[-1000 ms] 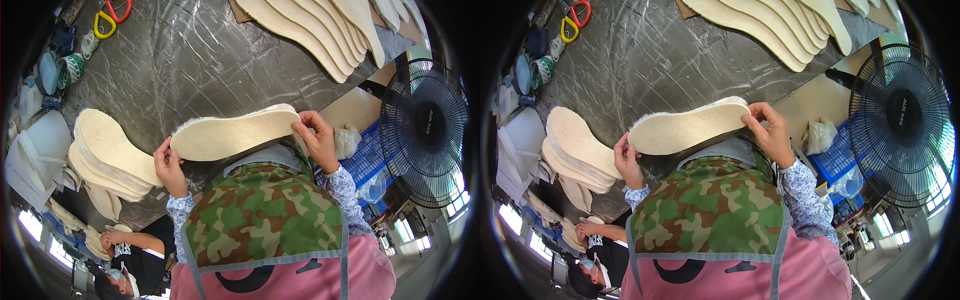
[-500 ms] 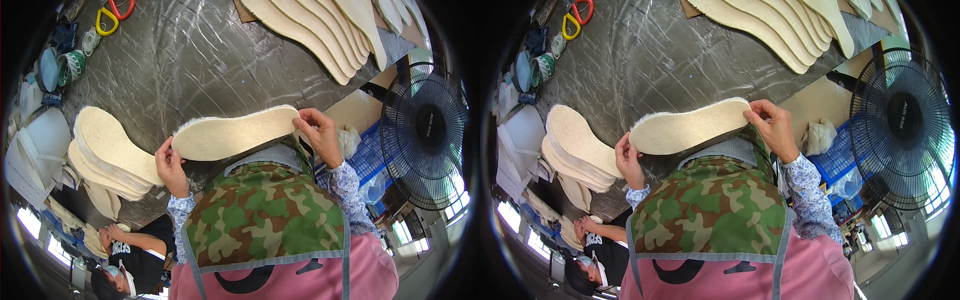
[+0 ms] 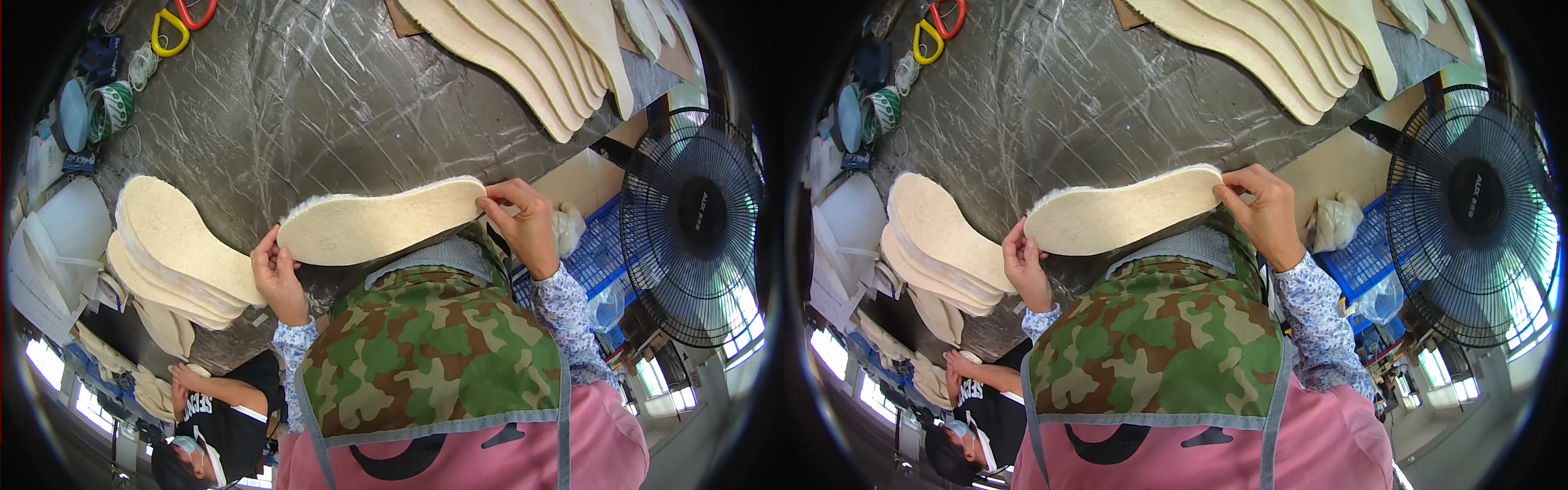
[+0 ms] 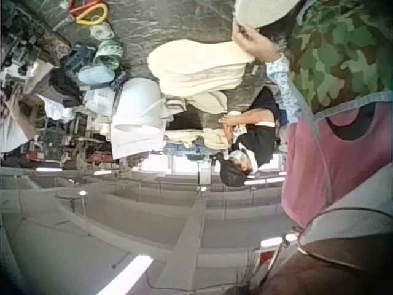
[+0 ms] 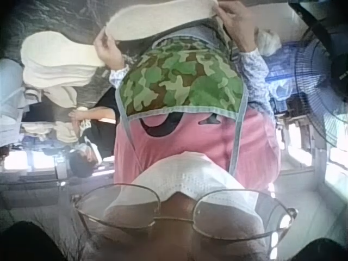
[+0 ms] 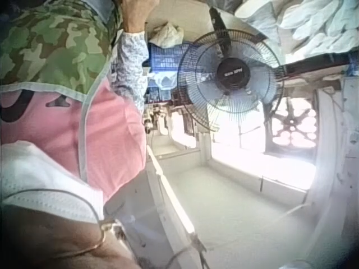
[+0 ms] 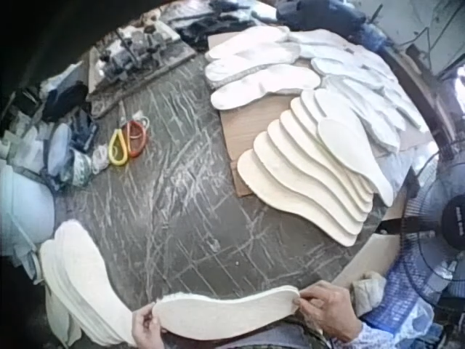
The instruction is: Sorting and bundling foam shoe insoles at a manufacturing station.
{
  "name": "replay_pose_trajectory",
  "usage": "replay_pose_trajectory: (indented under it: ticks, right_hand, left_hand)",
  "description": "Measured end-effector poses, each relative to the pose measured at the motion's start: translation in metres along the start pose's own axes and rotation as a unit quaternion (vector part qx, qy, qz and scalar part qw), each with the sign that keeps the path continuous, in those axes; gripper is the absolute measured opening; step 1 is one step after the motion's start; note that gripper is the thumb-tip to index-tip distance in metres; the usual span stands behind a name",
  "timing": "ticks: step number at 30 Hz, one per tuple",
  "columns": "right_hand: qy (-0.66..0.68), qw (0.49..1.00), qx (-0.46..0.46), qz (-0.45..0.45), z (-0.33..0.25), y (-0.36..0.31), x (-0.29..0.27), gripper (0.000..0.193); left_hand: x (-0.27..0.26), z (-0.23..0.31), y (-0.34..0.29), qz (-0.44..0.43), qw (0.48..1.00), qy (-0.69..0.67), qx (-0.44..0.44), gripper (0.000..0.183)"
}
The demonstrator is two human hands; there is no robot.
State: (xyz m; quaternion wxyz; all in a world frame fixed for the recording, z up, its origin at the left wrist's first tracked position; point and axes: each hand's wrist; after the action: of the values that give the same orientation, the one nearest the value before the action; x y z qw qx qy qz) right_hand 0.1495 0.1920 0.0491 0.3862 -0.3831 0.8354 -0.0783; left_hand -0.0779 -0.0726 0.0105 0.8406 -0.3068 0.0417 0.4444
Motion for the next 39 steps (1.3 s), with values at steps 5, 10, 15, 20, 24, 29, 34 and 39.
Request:
replay_pose_trajectory:
  ticks: [5,10,15,20,24,29,34,39]
  right_hand:
    - [-0.072,0.997,-0.018,-0.01,-0.006,0.004,-0.002,0.016]
    - [-0.12,0.99,-0.068,-0.022,-0.031,0.007,0.002,0.037]
    - [-0.117,0.928,-0.294,-0.198,-0.058,0.014,0.038,0.055]
    - [-0.2,0.876,-0.378,-0.221,-0.041,0.022,0.073,0.07]
    - [-0.241,0.855,-0.405,-0.217,-0.035,0.019,0.083,0.07]
    - [-0.252,0.857,-0.408,-0.19,-0.043,0.016,0.084,0.067]
    - [-0.253,0.859,-0.405,-0.187,-0.047,0.011,0.085,0.059]
    - [-0.228,0.864,-0.41,-0.181,-0.059,0.006,0.084,0.056]
  left_hand:
    - [-0.002,0.0,0.002,0.007,0.999,0.045,0.023,0.028]
    - [-0.005,0.002,-0.003,0.018,0.999,0.026,0.012,0.03]
    - [0.01,0.027,-0.005,0.114,0.974,0.18,0.074,0.04]
    - [0.024,0.022,-0.019,-0.047,0.84,0.392,0.372,0.046]
    - [0.035,0.005,-0.005,-0.137,0.821,0.442,0.334,0.054]
    - [0.03,0.008,-0.002,-0.178,0.825,0.425,0.327,0.057]
    - [0.015,0.002,-0.004,-0.136,0.88,0.31,0.334,0.053]
    - [0.013,-0.011,-0.037,0.121,0.977,0.02,0.173,0.056]
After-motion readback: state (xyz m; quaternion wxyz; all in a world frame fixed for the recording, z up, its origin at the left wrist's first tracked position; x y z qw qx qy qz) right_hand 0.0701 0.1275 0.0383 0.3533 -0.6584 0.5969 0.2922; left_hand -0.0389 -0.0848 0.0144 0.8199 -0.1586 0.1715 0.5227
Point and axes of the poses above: each hand's wrist, its own y-axis towards the middle knuckle, its own x-axis out of the palm, z = x × y, and after that the axes turned 4 degrees about -z, right-handed
